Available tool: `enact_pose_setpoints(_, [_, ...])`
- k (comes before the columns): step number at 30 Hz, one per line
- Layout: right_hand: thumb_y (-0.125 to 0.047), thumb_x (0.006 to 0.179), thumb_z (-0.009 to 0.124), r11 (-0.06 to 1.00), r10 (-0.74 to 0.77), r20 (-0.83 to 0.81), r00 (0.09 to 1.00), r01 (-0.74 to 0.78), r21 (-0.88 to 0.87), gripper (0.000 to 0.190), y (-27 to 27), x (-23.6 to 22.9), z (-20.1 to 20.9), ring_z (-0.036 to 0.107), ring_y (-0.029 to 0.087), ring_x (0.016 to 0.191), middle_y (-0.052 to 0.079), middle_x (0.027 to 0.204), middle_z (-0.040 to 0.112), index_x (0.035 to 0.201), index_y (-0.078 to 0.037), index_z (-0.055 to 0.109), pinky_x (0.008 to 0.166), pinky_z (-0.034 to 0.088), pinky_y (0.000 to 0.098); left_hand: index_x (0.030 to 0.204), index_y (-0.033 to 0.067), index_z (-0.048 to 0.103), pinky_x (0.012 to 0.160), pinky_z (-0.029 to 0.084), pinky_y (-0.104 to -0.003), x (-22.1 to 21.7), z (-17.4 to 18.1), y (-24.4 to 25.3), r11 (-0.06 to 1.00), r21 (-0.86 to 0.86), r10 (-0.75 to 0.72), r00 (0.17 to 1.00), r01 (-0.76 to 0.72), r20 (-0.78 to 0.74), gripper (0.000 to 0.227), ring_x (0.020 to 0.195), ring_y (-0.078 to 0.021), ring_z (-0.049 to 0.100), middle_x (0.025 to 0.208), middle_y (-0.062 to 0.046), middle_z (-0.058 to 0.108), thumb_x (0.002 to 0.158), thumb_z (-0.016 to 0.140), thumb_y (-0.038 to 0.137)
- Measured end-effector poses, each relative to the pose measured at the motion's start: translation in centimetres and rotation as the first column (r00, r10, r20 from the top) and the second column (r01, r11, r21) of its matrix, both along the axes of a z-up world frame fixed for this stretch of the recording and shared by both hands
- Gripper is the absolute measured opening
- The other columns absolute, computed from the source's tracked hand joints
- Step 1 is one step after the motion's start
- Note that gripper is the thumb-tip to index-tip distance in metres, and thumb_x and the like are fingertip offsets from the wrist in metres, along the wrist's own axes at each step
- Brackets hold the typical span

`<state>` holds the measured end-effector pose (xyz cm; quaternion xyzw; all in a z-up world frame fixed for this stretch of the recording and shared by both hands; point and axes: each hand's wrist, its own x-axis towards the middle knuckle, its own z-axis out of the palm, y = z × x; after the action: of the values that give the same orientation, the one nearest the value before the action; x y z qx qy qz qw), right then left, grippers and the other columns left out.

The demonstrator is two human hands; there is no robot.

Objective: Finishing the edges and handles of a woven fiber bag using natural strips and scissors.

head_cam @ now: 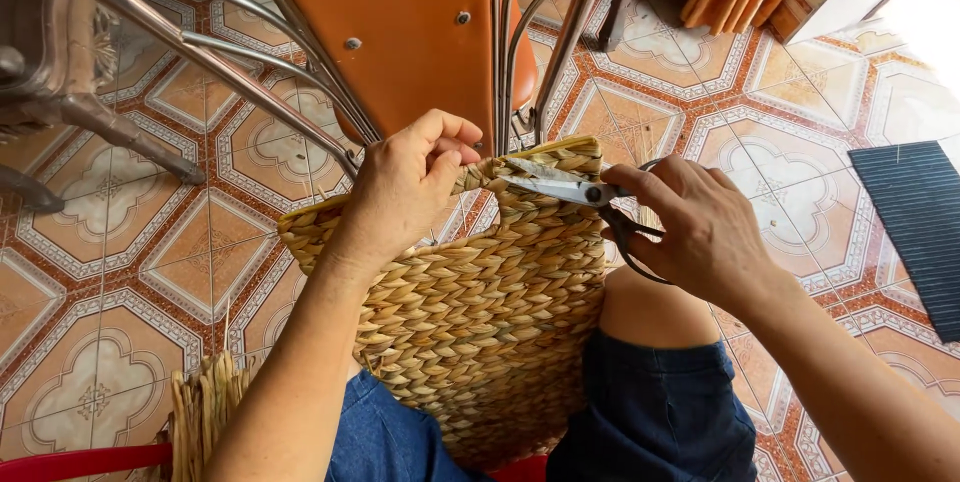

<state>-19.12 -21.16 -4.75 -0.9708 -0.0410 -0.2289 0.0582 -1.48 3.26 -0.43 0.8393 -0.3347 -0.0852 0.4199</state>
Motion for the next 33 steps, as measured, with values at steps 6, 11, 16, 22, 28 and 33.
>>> enact_pose_setpoints(6, [-0.036,0.08,0.084,0.998,-0.012,0.054,0.998,0.015,-0.068,0.056,0.7,1.4,-1.1,0.056,0.018,0.072,0.001,0.086,0.056,0.131,-0.023,0.064,0.06,0.047,0.0355,0.125,0.0104,0.06,0.062,0.057,-0.027,0.2,0.2,-0.1,1.0,0.013,0.011,1.0,-0.011,-0.024,0.03,0.066,-0.0092,0.071,0.099,-0.003,0.081,0.096,0.052,0.005])
enact_pose_setpoints(11, [-0.042,0.075,0.083,0.992,-0.066,0.001,0.998,0.066,-0.104,0.068,1.5,1.4,-0.9,0.057,0.017,0.068,0.0,0.084,0.056,0.138,-0.029,0.061,0.058,0.049,0.0344,0.132,0.0123,0.056,0.061,0.054,-0.028,0.3,0.7,0.1,1.0,0.009,0.015,1.0,-0.015,-0.023,0.04,0.06,-0.0085,0.067,0.098,-0.004,0.082,0.094,0.051,0.003])
enact_pose_setpoints(16, [-0.048,0.076,0.081,0.99,-0.039,0.031,0.999,0.043,-0.137,0.075,1.4,1.4,-1.2,0.059,0.017,0.068,-0.001,0.077,0.055,0.144,-0.028,0.056,0.06,0.052,0.0349,0.139,0.0142,0.053,0.057,0.052,-0.029,0.3,0.9,0.2,0.999,0.011,0.037,0.996,-0.037,-0.082,0.049,0.055,-0.0093,0.062,0.097,-0.005,0.081,0.091,0.051,0.002])
enact_pose_setpoints(22, [-0.051,0.08,0.078,0.99,-0.003,0.035,0.999,0.008,-0.137,0.074,0.9,1.6,-1.8,0.063,0.014,0.061,-0.004,0.068,0.059,0.146,-0.027,0.055,0.053,0.051,0.0321,0.14,0.0139,0.052,0.059,0.053,-0.027,0.7,0.3,0.1,1.0,0.005,0.019,0.998,-0.019,-0.056,0.05,0.057,-0.0063,0.064,0.098,-0.004,0.082,0.091,0.051,0.002])
enact_pose_setpoints(28, [-0.034,0.087,0.082,0.986,0.024,0.105,0.994,-0.041,0.159,0.054,-3.3,1.5,-4.3,0.06,0.009,0.053,-0.003,0.068,0.067,0.136,-0.025,0.062,0.047,0.047,0.0254,0.131,0.0125,0.061,0.055,0.05,-0.026,0.3,0.9,0.1,1.0,0.011,-0.002,0.997,0.003,-0.081,0.038,0.056,-0.0074,0.061,0.097,-0.004,0.082,0.094,0.056,0.007])
enact_pose_setpoints(33, [-0.023,0.095,0.077,0.5,-0.237,-0.164,0.958,0.265,0.824,0.046,-8.6,3.8,-6.7,0.055,0.008,0.056,0.006,0.071,0.065,0.139,-0.018,0.065,0.045,0.038,0.0239,0.116,0.012,0.075,0.078,0.057,-0.034,0.5,0.7,-0.7,0.989,0.096,-0.112,0.994,0.109,0.02,0.029,0.083,-0.0129,0.072,0.101,-0.009,0.08,0.098,0.06,0.029])
